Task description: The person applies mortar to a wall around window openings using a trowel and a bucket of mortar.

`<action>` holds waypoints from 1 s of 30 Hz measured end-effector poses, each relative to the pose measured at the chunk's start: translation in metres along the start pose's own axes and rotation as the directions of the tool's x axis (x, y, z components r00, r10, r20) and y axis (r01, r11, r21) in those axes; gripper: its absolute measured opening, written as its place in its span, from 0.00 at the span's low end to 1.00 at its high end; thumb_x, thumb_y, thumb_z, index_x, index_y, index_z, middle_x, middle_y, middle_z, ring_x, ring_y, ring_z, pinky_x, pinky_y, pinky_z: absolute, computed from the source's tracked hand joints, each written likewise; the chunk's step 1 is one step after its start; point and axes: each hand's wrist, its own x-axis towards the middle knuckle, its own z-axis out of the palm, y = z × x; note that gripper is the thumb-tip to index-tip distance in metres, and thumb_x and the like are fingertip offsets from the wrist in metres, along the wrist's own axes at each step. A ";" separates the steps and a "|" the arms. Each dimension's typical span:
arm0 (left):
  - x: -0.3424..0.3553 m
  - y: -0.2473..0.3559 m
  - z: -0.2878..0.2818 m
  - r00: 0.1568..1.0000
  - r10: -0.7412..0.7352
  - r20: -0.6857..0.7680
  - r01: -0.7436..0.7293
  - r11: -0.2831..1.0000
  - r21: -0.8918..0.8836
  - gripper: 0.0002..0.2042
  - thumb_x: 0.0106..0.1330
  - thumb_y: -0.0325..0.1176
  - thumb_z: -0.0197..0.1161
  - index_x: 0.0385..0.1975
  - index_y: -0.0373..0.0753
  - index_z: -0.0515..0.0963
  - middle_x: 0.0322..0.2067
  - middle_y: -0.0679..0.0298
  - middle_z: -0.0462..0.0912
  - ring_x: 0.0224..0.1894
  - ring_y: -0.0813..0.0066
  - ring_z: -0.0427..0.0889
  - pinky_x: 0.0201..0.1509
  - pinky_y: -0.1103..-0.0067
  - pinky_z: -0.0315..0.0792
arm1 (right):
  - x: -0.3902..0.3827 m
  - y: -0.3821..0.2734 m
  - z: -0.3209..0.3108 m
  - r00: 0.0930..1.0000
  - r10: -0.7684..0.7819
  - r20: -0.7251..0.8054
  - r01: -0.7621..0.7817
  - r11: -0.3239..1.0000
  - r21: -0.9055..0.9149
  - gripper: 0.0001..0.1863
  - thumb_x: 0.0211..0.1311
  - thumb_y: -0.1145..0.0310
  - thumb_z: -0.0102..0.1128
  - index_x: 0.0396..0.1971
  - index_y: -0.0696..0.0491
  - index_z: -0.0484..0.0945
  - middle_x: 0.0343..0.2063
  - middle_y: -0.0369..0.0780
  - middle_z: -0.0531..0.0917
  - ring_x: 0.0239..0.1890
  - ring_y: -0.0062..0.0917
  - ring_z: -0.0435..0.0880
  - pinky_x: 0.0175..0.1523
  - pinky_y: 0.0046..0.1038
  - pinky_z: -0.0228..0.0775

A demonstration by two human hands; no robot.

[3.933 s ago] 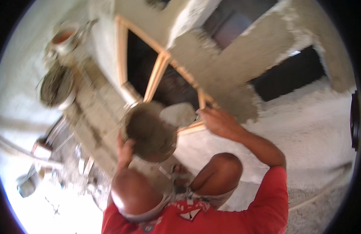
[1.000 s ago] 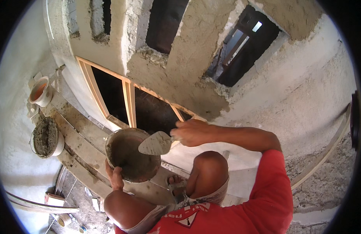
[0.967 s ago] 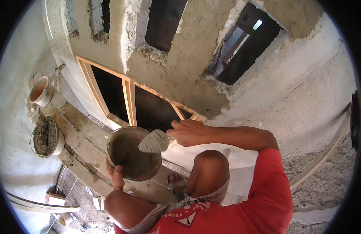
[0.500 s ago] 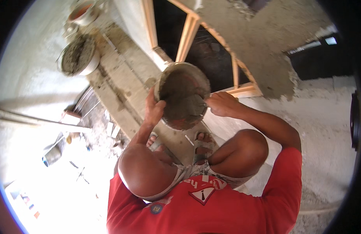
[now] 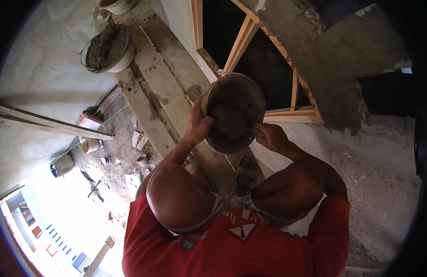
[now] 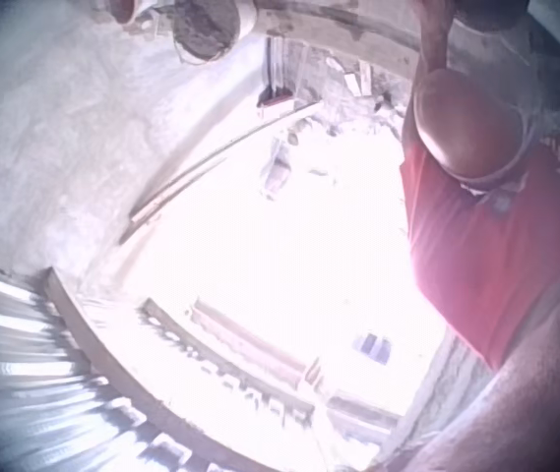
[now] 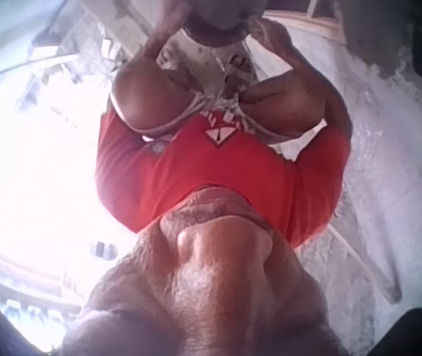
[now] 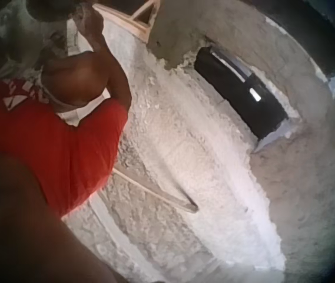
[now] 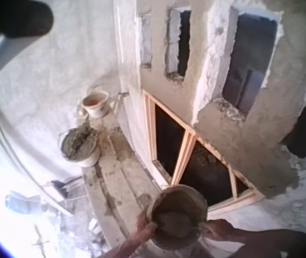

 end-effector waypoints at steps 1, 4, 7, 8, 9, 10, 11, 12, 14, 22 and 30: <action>-0.002 0.001 0.000 1.000 0.004 0.010 -0.004 1.000 -0.002 0.33 0.60 0.29 0.56 0.68 0.30 0.59 0.54 0.56 0.77 0.51 0.69 0.78 0.57 0.73 0.73 | -0.003 0.003 0.003 0.999 0.033 0.009 -0.032 0.998 -0.045 0.23 0.54 0.61 0.67 0.50 0.51 0.77 0.34 0.47 0.84 0.38 0.44 0.84 0.42 0.43 0.77; -0.006 -0.024 -0.005 0.994 -0.063 -0.094 0.072 0.993 0.096 0.38 0.53 0.29 0.58 0.69 0.32 0.57 0.60 0.44 0.70 0.65 0.50 0.67 0.71 0.67 0.58 | -0.008 0.018 0.013 0.998 0.006 -0.064 -0.008 0.999 -0.040 0.18 0.51 0.63 0.65 0.43 0.51 0.78 0.32 0.46 0.83 0.37 0.44 0.84 0.42 0.45 0.75; -0.008 -0.045 -0.007 0.989 -0.076 -0.130 0.093 0.987 0.135 0.40 0.57 0.30 0.60 0.71 0.32 0.53 0.64 0.47 0.65 0.68 0.54 0.63 0.72 0.66 0.55 | -0.009 0.039 0.016 0.983 0.158 0.091 -0.144 0.980 -0.140 0.14 0.51 0.63 0.64 0.38 0.52 0.79 0.32 0.47 0.83 0.38 0.46 0.83 0.43 0.46 0.75; -0.007 -0.041 -0.009 0.993 -0.067 -0.095 0.063 0.997 -0.041 0.40 0.56 0.28 0.59 0.71 0.32 0.52 0.64 0.49 0.65 0.67 0.57 0.64 0.72 0.67 0.56 | -0.009 0.047 0.017 0.978 0.169 0.119 -0.150 0.977 -0.155 0.14 0.52 0.63 0.64 0.39 0.50 0.79 0.33 0.47 0.84 0.39 0.46 0.83 0.44 0.45 0.75; -0.009 -0.039 -0.020 0.995 -0.056 -0.086 0.042 0.987 -0.155 0.40 0.56 0.27 0.59 0.71 0.32 0.52 0.64 0.50 0.66 0.66 0.59 0.65 0.71 0.68 0.57 | -0.007 0.035 0.010 0.990 0.130 0.059 -0.127 0.990 -0.060 0.15 0.53 0.63 0.64 0.40 0.50 0.80 0.32 0.47 0.84 0.38 0.45 0.84 0.44 0.44 0.75; -0.012 -0.039 -0.032 0.994 -0.044 -0.100 0.021 0.975 -0.222 0.40 0.56 0.25 0.58 0.71 0.32 0.51 0.64 0.52 0.67 0.66 0.61 0.66 0.71 0.69 0.58 | -0.003 0.019 -0.004 0.997 0.077 0.000 -0.077 0.996 0.039 0.15 0.53 0.63 0.64 0.42 0.50 0.80 0.32 0.47 0.84 0.38 0.45 0.84 0.44 0.43 0.76; -0.007 -0.041 -0.029 0.982 -0.121 -0.144 0.085 0.968 -0.235 0.40 0.55 0.24 0.57 0.72 0.34 0.52 0.63 0.53 0.68 0.64 0.61 0.68 0.69 0.70 0.61 | -0.008 0.006 -0.036 0.993 0.119 0.001 -0.119 0.992 0.029 0.17 0.53 0.63 0.65 0.44 0.50 0.80 0.33 0.47 0.84 0.39 0.44 0.84 0.44 0.41 0.76; -0.003 -0.032 -0.029 0.959 -0.213 -0.188 0.166 0.958 -0.235 0.40 0.54 0.24 0.56 0.72 0.36 0.53 0.62 0.55 0.69 0.61 0.62 0.71 0.67 0.71 0.64 | -0.014 -0.009 -0.065 0.987 0.159 0.007 -0.159 0.986 0.043 0.18 0.53 0.64 0.66 0.46 0.50 0.80 0.34 0.47 0.84 0.39 0.43 0.85 0.44 0.39 0.76; 0.004 -0.021 -0.025 0.915 -0.333 -0.225 0.239 0.901 -0.361 0.39 0.50 0.23 0.53 0.70 0.37 0.58 0.58 0.57 0.73 0.55 0.63 0.75 0.60 0.74 0.69 | -0.029 -0.021 -0.112 0.977 0.210 -0.021 -0.208 0.975 0.080 0.23 0.53 0.63 0.65 0.50 0.52 0.78 0.36 0.48 0.85 0.41 0.43 0.85 0.47 0.39 0.76; 0.002 -0.049 -0.058 0.954 -0.241 -0.180 0.121 0.855 -0.504 0.35 0.43 0.22 0.50 0.61 0.35 0.70 0.47 0.60 0.81 0.47 0.66 0.79 0.53 0.76 0.73 | -0.084 -0.108 -0.287 0.921 0.245 -0.304 -0.296 0.946 -0.135 0.26 0.49 0.65 0.74 0.47 0.53 0.73 0.37 0.45 0.81 0.39 0.30 0.82 0.46 0.32 0.74; 0.002 -0.045 -0.061 0.919 -0.331 -0.213 0.185 0.842 -0.508 0.35 0.42 0.22 0.50 0.59 0.35 0.72 0.47 0.60 0.81 0.47 0.66 0.79 0.52 0.76 0.73 | -0.140 -0.223 -0.398 0.950 0.004 -0.314 -0.150 0.883 -0.445 0.22 0.47 0.65 0.75 0.41 0.58 0.80 0.31 0.42 0.85 0.33 0.28 0.85 0.39 0.28 0.75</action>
